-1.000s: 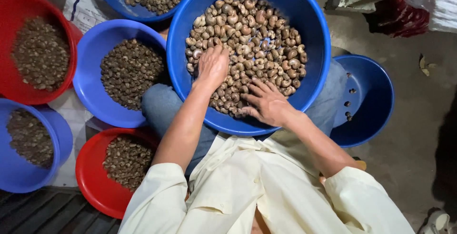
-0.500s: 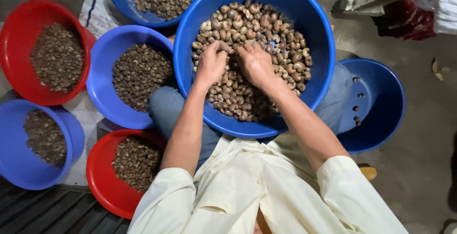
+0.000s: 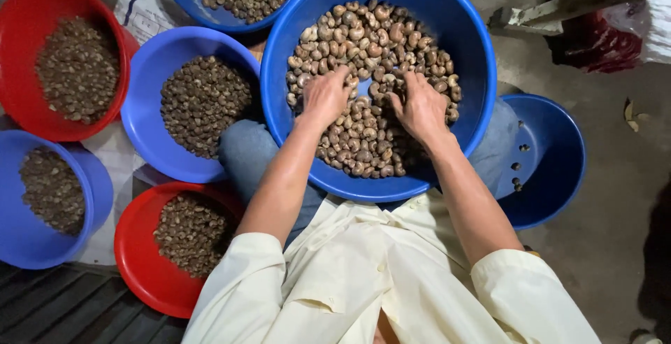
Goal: The person sits on the floor with a large blue basin of cashew nuts on their lap. They use both hands to sort through the nuts, picking out specific pieces and transferring them into a smaller blue basin positioned to their right.
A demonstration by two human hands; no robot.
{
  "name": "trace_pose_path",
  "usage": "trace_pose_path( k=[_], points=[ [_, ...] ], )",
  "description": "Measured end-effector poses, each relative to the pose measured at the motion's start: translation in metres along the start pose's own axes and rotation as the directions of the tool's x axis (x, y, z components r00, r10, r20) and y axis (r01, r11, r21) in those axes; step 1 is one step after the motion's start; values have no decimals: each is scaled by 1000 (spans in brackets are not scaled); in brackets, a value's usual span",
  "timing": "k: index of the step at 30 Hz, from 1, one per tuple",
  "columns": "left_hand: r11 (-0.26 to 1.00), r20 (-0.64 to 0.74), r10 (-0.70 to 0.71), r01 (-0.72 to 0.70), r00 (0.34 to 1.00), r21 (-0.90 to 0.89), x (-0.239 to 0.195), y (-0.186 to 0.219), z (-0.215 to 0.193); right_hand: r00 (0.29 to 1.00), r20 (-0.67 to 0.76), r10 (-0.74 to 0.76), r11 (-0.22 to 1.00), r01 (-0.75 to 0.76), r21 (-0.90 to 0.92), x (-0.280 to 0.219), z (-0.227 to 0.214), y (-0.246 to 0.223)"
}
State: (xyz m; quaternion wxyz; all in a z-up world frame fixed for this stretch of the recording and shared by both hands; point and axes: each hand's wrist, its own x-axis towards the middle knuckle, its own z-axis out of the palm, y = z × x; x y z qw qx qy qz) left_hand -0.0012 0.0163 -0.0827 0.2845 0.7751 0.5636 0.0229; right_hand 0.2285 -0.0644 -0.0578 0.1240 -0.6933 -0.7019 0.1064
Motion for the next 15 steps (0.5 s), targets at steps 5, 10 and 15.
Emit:
trace_pose_path(
  k=[5,10,15],
  points=[
    [997,-39,30,-28,999,67,31,-40,51,997,-66,-34,998,37,53,10,2,-20],
    [985,-122,-66,45,990,-165,-6,3,-19,989,-88,-118,990,124,63,38,30,-33],
    [939,-383,-90,-49,920,-339,-6,-5,-31,917,-229,-326,945,315,-82,74,50,-52]
  ],
)
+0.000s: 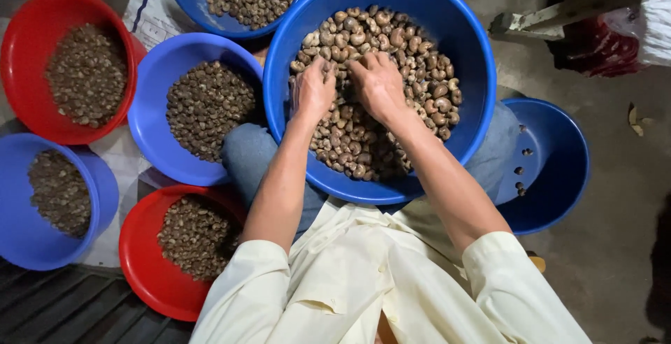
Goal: The person sits on the floor with a large blue basin of cashew nuts on their lap. They use both hands to sort through the nuts, picking out specific pieces and transferring them into a smaller blue basin positioned to their right.
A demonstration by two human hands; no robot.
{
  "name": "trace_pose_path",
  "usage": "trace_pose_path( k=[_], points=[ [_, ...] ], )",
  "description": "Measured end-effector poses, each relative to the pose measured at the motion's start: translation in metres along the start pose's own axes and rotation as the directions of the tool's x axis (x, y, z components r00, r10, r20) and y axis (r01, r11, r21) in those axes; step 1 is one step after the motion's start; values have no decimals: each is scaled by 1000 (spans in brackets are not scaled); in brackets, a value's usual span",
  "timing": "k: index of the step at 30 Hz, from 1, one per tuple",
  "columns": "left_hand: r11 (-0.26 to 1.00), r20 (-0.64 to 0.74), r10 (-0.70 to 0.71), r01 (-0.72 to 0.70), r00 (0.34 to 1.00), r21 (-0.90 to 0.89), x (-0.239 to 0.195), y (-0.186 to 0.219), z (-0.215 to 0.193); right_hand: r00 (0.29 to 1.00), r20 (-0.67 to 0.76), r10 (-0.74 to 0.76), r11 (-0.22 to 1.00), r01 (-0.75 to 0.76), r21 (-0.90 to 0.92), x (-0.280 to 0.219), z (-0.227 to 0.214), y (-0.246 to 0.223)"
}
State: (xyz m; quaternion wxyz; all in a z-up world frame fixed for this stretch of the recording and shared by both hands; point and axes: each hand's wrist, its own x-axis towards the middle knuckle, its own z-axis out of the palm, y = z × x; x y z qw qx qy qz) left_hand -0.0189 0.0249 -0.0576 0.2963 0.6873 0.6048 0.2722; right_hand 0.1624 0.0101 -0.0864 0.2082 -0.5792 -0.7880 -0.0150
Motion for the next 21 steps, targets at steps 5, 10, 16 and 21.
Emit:
trace_pose_path(
  k=[5,10,16,21],
  points=[
    [980,145,-69,40,987,195,-8,2,-6,990,139,-8,996,20,-83,6,34,10],
    [924,282,-147,31,948,380,-5,-18,28,978,202,52,990,-24,-139,11,15,-1],
    [927,330,-134,1,934,376,-3,-10,21,985,95,146,986,-153,68,-6,14,15],
    [956,341,-272,292,900,-9,-7,51,-21,914,193,357,568,-376,732,-25,-78,9]
  ],
)
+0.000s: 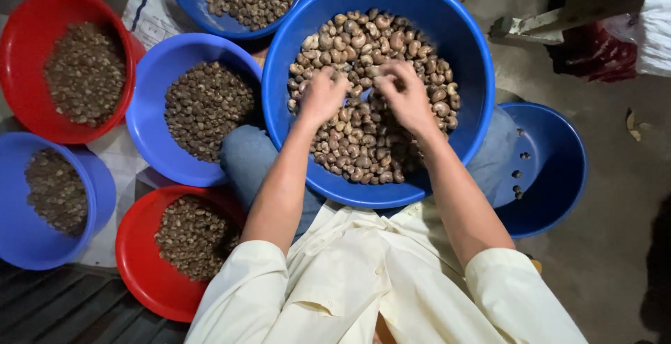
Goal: The person sits on the floor with a large blue basin of cashew nuts on their lap. They use both hands to sort through the nuts, picking out specific pieces and transferring them into a smaller blue basin positioned to their right.
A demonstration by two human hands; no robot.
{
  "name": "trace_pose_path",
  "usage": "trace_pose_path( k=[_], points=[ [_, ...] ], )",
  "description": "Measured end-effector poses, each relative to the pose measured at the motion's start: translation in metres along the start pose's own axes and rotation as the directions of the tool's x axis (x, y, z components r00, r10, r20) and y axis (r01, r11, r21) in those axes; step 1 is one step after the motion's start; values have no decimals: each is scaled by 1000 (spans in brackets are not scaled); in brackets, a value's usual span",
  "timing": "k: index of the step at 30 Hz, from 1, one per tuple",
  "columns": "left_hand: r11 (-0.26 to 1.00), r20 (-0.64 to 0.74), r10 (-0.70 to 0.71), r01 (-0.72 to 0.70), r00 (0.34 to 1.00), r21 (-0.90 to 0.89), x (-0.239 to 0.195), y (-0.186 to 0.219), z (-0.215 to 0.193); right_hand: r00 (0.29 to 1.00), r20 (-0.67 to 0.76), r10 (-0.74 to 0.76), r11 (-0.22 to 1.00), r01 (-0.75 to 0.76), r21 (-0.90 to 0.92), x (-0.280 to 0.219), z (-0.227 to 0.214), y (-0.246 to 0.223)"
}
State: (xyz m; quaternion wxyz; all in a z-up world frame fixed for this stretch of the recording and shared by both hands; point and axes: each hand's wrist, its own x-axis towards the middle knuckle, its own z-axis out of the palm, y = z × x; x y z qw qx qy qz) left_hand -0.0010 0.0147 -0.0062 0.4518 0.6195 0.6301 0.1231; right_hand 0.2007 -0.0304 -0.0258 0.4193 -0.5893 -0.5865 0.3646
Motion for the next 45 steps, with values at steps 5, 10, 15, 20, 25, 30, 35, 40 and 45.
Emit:
trace_pose_path(
  k=[5,10,15,20,25,30,35,40,45],
  points=[
    [607,37,39,6,999,-795,15,-14,-3,943,42,330,640,-257,724,-15,-41,-24],
    [639,-3,-13,6,1000,-769,10,-11,-2,898,64,436,564,-328,758,3,-39,-12],
    [978,-12,139,-135,990,156,13,-24,29,993,-32,113,989,-116,-92,23,4,-11],
    [864,96,196,-219,976,454,56,-85,69,994,103,23,791,45,-610,43,34,52],
    [886,61,244,-248,968,391,52,-79,62,997,65,39,879,-3,-477,30,18,29],
    [981,-16,121,-117,993,153,31,-41,39,805,-73,589,687,-451,570,19,-8,18],
    [713,4,-5,6,1000,-701,23,-14,4,855,-36,517,720,-412,558,17,-15,3],
    [386,-31,-30,-18,999,-922,-5,10,-31,982,-18,190,970,-191,-149,34,17,-2],
    [769,-205,-48,-95,978,-632,23,-16,-14,943,284,171,672,99,-734,48,50,83]
  ],
)
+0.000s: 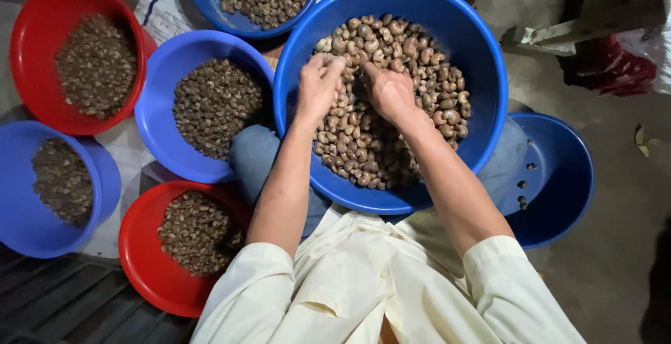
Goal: The person sits on the floor with a large blue basin of cashew nuts on their lap. They use both hands to sort through the nuts, picking out specific pieces and transferring them into a smaller blue basin positioned to their right.
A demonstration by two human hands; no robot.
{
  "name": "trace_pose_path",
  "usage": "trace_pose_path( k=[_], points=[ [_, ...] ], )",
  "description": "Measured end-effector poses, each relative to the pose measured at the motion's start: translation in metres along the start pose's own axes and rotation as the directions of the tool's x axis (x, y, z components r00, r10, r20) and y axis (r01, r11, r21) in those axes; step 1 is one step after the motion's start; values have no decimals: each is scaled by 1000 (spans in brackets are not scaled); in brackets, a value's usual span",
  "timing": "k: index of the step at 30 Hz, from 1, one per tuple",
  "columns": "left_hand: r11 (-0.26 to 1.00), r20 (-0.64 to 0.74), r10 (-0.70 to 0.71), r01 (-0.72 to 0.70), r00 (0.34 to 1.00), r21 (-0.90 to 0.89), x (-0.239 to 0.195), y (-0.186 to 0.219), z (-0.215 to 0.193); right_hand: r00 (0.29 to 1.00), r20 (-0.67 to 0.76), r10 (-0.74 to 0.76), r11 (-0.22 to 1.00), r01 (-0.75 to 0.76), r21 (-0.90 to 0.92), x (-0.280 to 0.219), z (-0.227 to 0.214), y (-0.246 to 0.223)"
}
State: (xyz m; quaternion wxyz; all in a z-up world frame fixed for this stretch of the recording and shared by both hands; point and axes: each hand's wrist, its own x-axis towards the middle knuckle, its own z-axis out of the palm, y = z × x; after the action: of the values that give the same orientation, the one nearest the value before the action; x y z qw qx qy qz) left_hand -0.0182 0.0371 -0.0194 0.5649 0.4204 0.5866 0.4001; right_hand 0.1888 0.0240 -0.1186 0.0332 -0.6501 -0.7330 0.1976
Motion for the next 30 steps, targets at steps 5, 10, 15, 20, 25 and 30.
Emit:
trace_pose_path(
  k=[5,10,15,20,25,30],
  points=[
    [714,131,69,-140,989,686,25,-25,-18,992,-91,84,991,-92,-94,-25,-21,-4],
    [481,248,100,-265,964,836,37,-8,-15,979,-68,194,978,-188,86,-47,-44,0],
    [331,246,-30,-223,969,917,70,-78,0,993,-43,106,994,-105,20,-14,-6,-4],
    [362,253,-72,-212,965,908,42,-32,-4,993,1,115,991,-115,67,12,5,-37],
    [496,216,-73,-153,974,855,3,36,-14,996,29,89,995,-91,39,11,14,-41],
    [573,119,95,-152,988,805,-11,51,-23,994,36,99,992,-102,77,-15,-21,-46]
  ],
)
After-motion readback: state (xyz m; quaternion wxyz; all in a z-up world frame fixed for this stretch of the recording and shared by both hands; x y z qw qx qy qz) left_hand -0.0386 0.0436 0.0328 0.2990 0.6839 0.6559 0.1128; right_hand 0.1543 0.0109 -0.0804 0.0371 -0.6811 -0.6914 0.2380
